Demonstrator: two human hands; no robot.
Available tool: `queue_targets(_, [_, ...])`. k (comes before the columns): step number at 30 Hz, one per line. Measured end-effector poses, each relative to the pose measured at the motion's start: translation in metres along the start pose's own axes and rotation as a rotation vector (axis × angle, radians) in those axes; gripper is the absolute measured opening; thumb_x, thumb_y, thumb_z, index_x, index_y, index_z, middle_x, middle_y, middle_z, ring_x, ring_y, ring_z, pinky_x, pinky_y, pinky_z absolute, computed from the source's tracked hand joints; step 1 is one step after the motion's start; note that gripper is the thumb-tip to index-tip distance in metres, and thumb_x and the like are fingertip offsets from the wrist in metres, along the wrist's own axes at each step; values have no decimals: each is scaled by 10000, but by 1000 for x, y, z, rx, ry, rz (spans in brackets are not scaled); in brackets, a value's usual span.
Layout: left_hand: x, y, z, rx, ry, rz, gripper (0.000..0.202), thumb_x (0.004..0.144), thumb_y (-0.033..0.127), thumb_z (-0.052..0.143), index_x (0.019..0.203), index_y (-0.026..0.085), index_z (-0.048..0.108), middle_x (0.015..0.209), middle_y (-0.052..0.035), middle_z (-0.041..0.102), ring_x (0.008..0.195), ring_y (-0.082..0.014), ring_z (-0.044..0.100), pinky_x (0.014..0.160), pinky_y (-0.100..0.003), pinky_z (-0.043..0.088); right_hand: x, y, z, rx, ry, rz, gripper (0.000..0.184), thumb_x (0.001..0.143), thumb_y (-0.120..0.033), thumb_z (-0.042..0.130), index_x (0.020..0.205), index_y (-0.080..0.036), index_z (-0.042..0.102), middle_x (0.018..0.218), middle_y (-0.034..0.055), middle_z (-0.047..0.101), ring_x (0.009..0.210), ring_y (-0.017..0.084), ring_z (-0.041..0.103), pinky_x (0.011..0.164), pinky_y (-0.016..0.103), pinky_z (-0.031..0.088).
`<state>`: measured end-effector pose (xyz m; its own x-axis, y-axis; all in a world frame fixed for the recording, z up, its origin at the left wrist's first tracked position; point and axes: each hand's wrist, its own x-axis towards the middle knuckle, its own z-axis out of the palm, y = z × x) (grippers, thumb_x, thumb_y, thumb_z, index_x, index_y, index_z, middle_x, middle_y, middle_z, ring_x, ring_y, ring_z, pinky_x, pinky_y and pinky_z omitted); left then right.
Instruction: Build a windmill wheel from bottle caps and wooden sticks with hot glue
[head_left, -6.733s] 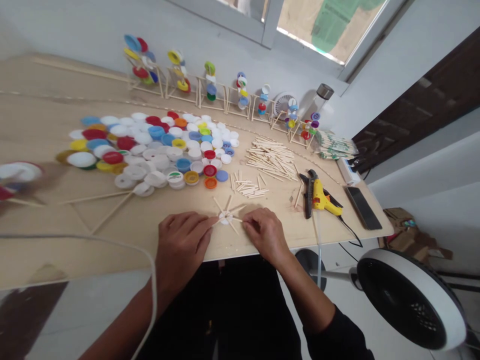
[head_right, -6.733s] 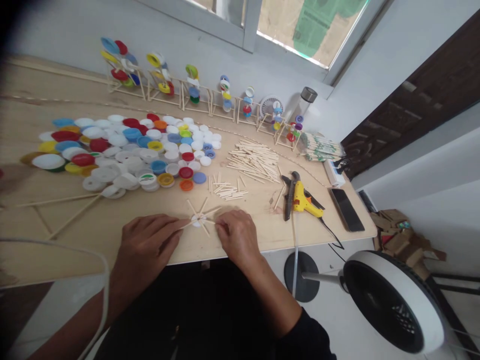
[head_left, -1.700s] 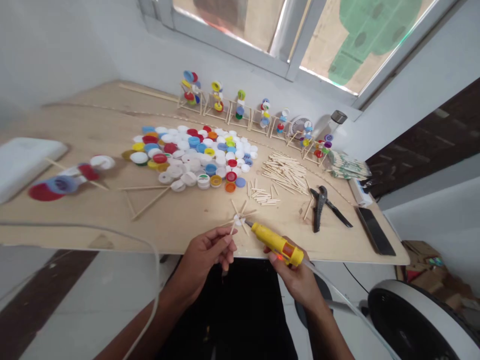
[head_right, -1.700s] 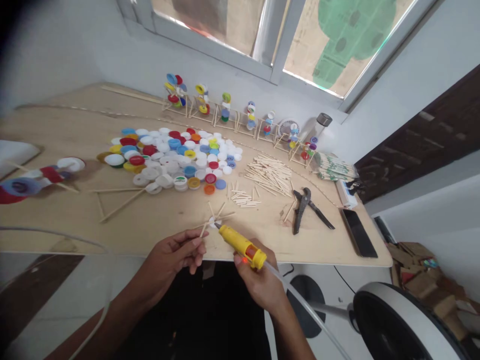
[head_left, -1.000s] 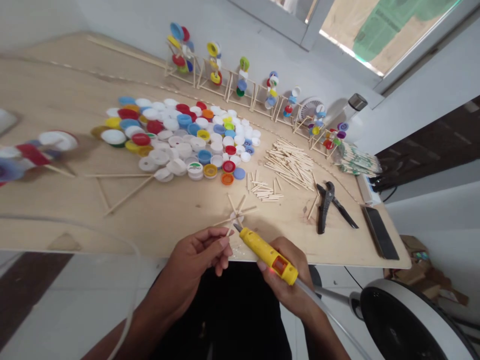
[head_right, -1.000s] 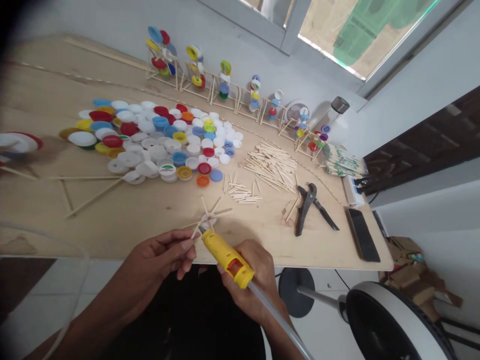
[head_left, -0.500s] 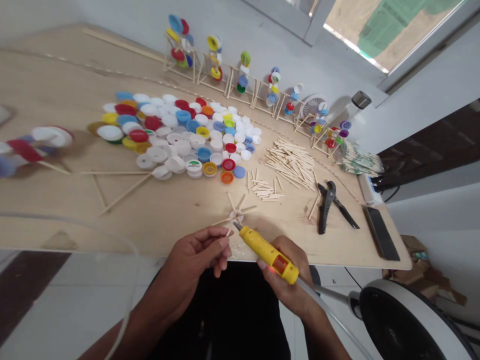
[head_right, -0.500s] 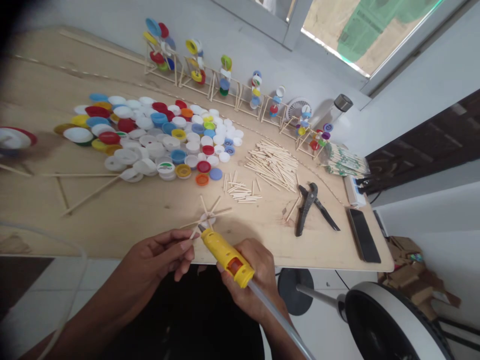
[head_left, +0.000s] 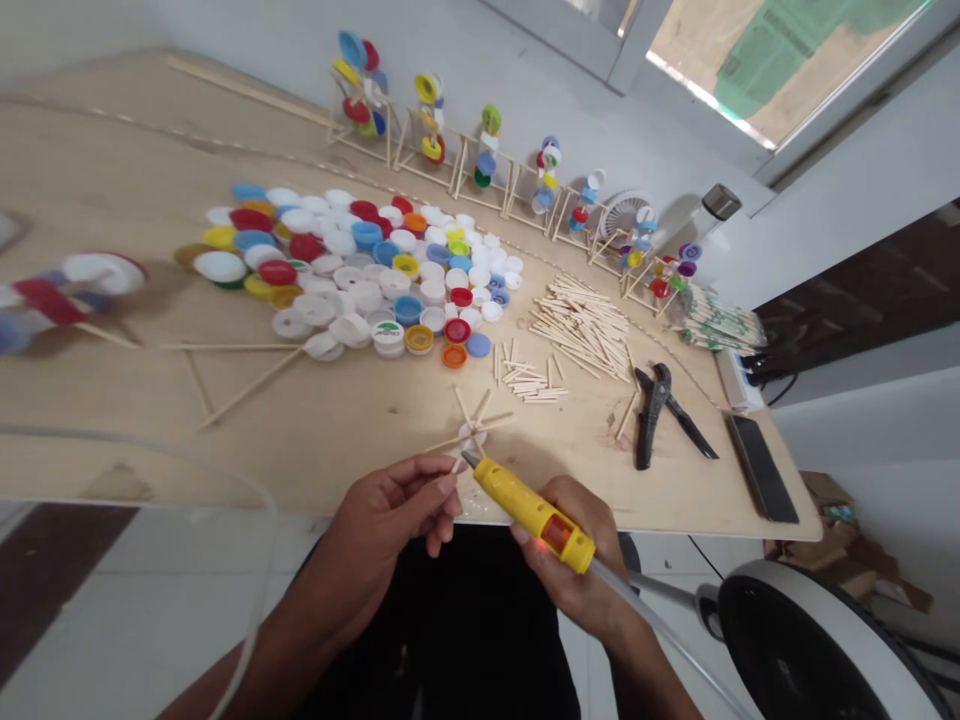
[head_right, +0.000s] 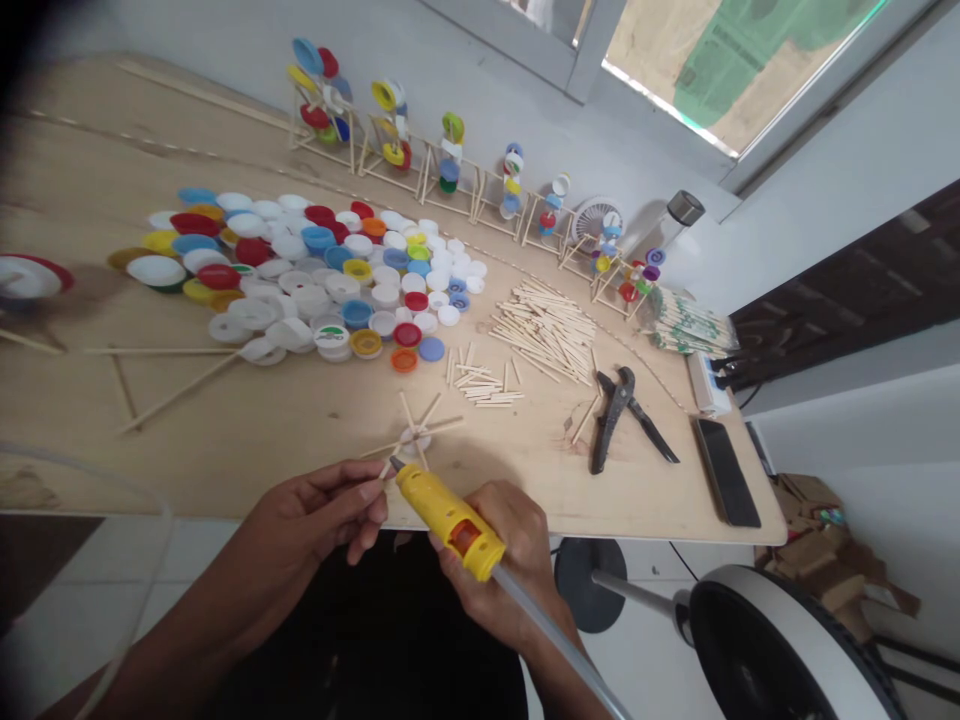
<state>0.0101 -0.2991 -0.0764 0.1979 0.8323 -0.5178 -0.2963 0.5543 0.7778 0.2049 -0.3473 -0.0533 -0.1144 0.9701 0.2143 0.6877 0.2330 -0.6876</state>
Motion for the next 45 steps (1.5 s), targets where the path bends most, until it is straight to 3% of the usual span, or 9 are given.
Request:
queue_targets(17, [0, 1, 0, 13, 1, -11, 356, 581, 433, 831, 769, 162, 699, 558, -2, 651, 462, -127, 542, 418, -249, 395, 2, -1, -2, -10, -10, 24, 274, 930, -384, 580, 726, -217, 504, 651, -32, 515, 557, 119, 494, 533, 248, 358])
queue_targets(25, [-3, 8, 5, 10, 5, -14, 368, 561, 447, 837, 742, 167, 682, 553, -5, 644, 462, -126, 525, 421, -257, 376, 8, 5, -10, -12, 72, 100, 282, 912, -393, 604, 718, -229, 482, 644, -37, 481, 540, 122, 457, 504, 249, 350])
queue_targets(32, [-3, 5, 5, 12, 18, -9, 376, 568, 440, 835, 775, 164, 685, 562, 1, 645, 461, -124, 523, 424, -256, 386, 10, -6, -15, -21, -2, -31, 266, 932, -376, 588, 733, -219, 507, 651, -34, 508, 549, 117, 479, 520, 250, 352])
queue_targets(35, [-3, 4, 4, 14, 17, -8, 388, 568, 448, 836, 779, 161, 682, 561, 2, 644, 461, -122, 523, 423, -253, 388, 9, -2, -13, -40, -16, -3, 264, 940, -382, 578, 743, -219, 512, 665, -25, 522, 573, 126, 498, 529, 255, 362])
queue_targets(40, [0, 2, 1, 34, 11, -8, 382, 573, 443, 838, 780, 156, 694, 559, 2, 643, 463, -121, 524, 422, -249, 390, 6, 9, -22, -17, 91, 62, 290, 937, -421, 596, 742, -235, 488, 665, -24, 509, 576, 135, 480, 501, 256, 349])
queue_targets(45, [-1, 2, 1, 50, 11, 4, 376, 587, 430, 830, 817, 154, 716, 574, -5, 651, 469, -130, 537, 421, -255, 398, 4, 4, -25, -31, 39, 5, 265, 947, -406, 577, 761, -226, 519, 680, -21, 543, 573, 132, 502, 520, 264, 368])
